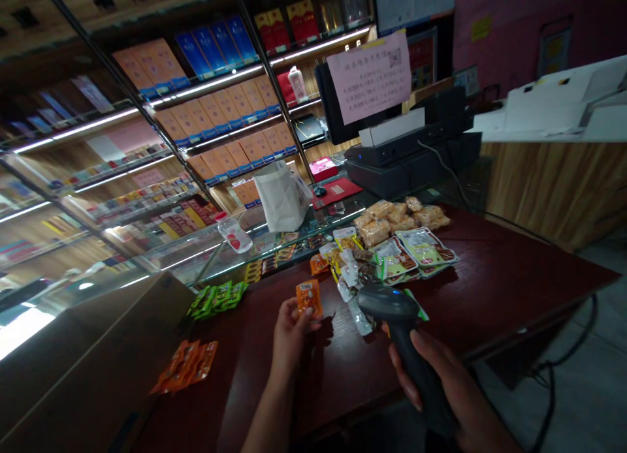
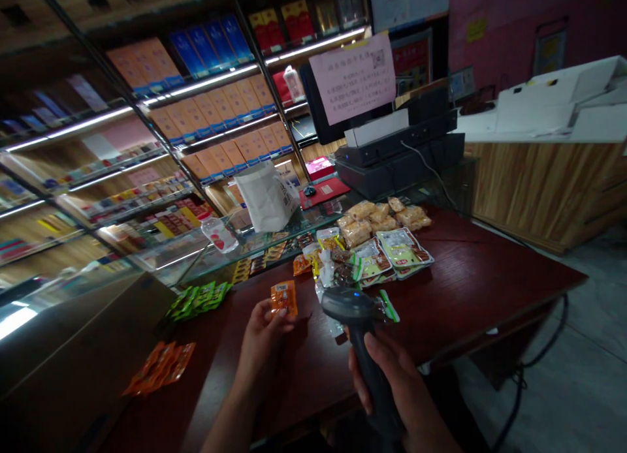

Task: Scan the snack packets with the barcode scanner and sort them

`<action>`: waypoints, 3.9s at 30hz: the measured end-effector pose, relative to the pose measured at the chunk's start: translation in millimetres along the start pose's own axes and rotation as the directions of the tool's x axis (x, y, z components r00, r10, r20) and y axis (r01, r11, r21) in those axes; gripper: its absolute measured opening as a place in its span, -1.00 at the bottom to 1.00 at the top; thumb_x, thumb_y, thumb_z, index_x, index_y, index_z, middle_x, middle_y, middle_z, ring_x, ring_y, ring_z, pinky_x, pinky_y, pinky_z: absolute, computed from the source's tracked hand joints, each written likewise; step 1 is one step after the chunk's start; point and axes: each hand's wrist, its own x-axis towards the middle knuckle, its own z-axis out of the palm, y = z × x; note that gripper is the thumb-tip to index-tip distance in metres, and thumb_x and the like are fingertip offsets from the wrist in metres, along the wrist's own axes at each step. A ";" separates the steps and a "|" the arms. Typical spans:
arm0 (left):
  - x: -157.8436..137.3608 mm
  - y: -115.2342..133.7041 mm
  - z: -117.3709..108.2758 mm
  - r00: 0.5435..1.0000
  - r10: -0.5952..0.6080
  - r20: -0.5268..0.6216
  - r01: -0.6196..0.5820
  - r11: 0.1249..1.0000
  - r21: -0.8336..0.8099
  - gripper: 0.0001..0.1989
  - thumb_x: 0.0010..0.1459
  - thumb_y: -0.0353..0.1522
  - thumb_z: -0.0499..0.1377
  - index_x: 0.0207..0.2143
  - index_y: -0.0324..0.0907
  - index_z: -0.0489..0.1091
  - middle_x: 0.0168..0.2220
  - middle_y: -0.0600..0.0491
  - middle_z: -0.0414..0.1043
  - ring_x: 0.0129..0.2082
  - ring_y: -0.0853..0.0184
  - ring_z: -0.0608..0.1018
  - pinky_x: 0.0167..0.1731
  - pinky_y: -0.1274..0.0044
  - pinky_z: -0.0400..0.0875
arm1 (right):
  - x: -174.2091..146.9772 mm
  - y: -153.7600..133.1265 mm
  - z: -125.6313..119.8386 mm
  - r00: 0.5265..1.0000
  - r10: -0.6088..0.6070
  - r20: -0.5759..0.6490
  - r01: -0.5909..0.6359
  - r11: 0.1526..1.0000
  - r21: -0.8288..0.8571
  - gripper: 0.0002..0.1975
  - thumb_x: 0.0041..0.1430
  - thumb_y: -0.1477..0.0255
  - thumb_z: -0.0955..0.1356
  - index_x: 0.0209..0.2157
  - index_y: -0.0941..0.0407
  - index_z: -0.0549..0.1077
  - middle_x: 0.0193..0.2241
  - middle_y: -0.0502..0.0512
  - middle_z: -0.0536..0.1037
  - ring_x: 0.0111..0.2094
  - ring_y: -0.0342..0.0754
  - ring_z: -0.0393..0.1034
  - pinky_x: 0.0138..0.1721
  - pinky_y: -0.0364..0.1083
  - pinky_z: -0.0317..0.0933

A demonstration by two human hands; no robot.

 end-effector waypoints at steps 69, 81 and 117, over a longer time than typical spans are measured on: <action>-5.8 -15.4 3.5 1.000 0.008 -0.014 -0.007 0.994 0.110 -0.63 -0.11 -0.15 0.38 -0.47 -0.14 0.28 -0.47 0.02 0.61 -0.39 0.18 0.68 -0.34 0.43 0.57 | 5.5 20.7 2.7 0.992 -0.046 0.120 0.057 0.994 -0.095 -0.52 0.16 -0.02 0.38 -0.38 0.18 0.48 -0.74 -0.08 0.38 -0.80 -0.24 0.16 -0.78 -0.26 -0.02; 15.2 -14.5 3.6 0.991 -0.116 -0.066 0.105 0.983 -0.150 -0.62 -0.13 -0.33 0.47 -0.44 -0.20 0.29 -0.50 0.01 0.60 -0.44 0.27 0.68 -0.40 0.54 0.59 | 9.4 13.9 -5.3 0.996 0.014 0.087 -0.015 1.000 0.008 -0.52 0.10 -0.01 0.43 -0.32 0.17 0.48 -0.67 -0.08 0.45 -0.79 -0.27 0.18 -0.78 -0.27 -0.02; 137.9 1.7 47.1 0.974 -0.119 -0.194 0.080 0.977 -0.199 -0.82 0.14 -0.46 0.28 -0.46 -0.23 0.33 -0.55 0.05 0.53 -0.59 0.42 0.59 -0.52 0.62 0.52 | 25.8 23.5 -18.3 0.998 0.049 0.039 -0.051 0.997 0.063 -0.49 0.08 -0.02 0.43 -0.24 0.18 0.49 -0.55 -0.02 0.48 -0.76 -0.24 0.20 -0.77 -0.23 0.04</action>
